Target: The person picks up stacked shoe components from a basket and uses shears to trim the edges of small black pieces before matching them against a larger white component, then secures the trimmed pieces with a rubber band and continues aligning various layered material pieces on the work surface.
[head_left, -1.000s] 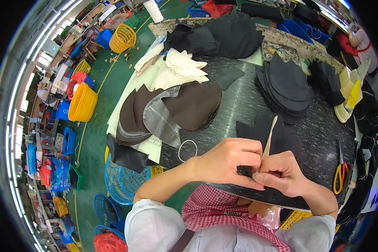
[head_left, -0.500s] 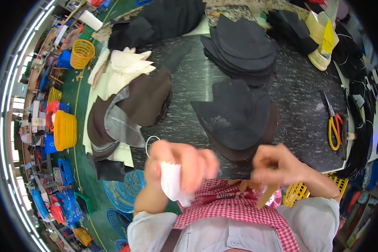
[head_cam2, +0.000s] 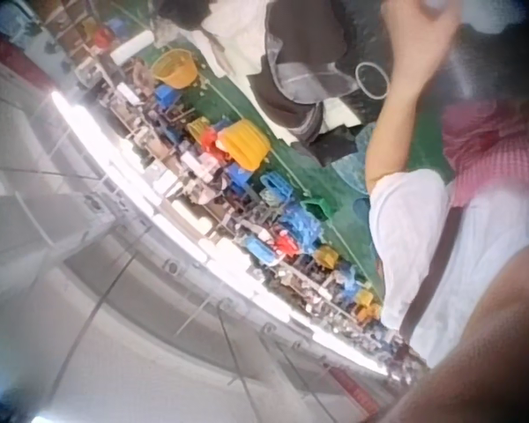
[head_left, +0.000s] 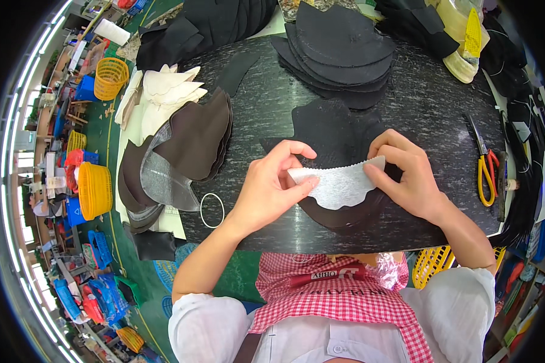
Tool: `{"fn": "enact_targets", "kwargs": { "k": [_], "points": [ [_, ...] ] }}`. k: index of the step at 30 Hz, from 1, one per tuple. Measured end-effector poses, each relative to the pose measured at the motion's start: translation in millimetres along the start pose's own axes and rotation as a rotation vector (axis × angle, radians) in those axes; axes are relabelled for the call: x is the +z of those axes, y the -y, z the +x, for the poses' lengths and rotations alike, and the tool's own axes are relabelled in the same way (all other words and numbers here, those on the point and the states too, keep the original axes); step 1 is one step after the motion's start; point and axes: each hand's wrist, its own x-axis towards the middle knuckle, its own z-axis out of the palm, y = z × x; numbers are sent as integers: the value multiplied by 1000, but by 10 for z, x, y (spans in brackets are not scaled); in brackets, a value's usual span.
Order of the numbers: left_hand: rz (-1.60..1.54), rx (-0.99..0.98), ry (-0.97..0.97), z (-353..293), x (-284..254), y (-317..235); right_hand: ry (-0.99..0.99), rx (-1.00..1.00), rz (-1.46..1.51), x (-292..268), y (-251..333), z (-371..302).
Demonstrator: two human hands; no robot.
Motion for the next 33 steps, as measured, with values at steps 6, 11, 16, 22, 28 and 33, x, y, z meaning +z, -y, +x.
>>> {"fn": "enact_targets", "kwargs": {
  "k": [6,11,16,22,28,33],
  "points": [
    [276,145,-34,-9,87,23,5,-204,-378,4,-36,75],
    [471,338,-106,-50,150,19,-61,-239,-328,-123,2,133],
    [782,436,-303,-171,-98,5,517,-317,-483,174,336,-165],
    [1198,401,-547,-403,-923,215,488,-289,-522,173,317,-371],
    [-282,178,-704,-440,-1302,402,516,-289,-506,118,408,-285],
    [76,71,-343,-394,-1318,322,453,-281,-452,113,488,-271]
  ]
}}
